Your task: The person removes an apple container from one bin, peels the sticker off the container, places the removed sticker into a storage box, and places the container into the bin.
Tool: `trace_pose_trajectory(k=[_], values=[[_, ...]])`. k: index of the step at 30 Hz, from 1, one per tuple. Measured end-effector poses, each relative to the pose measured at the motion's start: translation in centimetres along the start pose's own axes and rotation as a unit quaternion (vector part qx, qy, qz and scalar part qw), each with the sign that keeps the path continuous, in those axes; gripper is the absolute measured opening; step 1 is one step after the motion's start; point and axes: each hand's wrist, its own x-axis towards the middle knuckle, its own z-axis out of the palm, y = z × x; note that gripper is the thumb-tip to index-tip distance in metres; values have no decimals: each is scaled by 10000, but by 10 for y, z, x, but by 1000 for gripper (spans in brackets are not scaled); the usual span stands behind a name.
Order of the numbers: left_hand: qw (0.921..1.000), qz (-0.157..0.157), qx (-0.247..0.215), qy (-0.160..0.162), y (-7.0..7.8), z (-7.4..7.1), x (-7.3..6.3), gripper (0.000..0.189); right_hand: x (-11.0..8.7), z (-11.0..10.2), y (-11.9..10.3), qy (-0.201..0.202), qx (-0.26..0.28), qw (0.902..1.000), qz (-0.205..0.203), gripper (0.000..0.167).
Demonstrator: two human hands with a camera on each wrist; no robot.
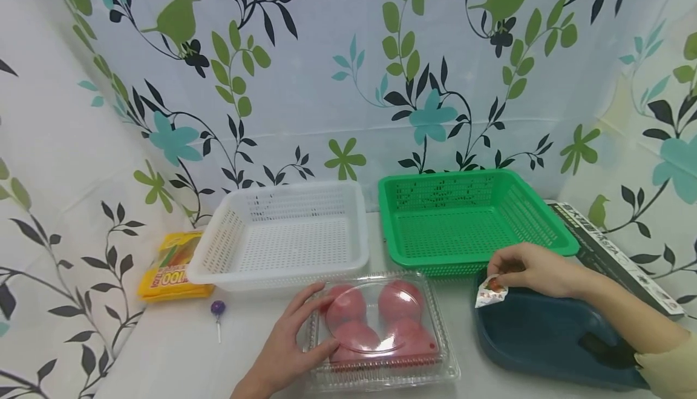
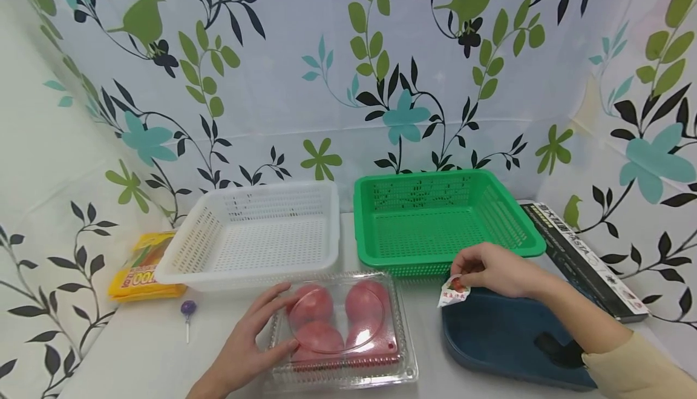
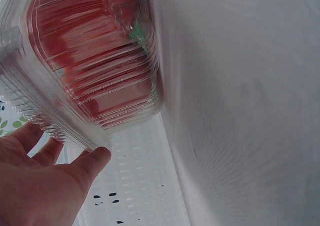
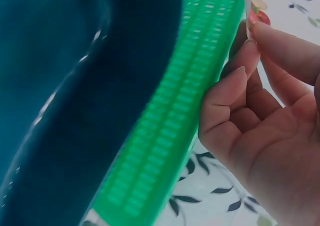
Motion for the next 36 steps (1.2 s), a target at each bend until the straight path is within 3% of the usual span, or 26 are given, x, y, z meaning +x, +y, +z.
trace_pose_trajectory(k=[11, 21, 36], values=[[9999, 77, 94, 29, 0, -1, 0, 55, -12, -2, 30, -701, 673, 9949, -260, 5], [9999, 89, 98, 28, -1, -1, 1, 55, -11, 4, 48, -681, 303, 9972, 61, 6], [9998, 192, 93, 27, 0, -1, 0, 55, -12, 20, 70, -1014, 589, 9929, 218, 5]])
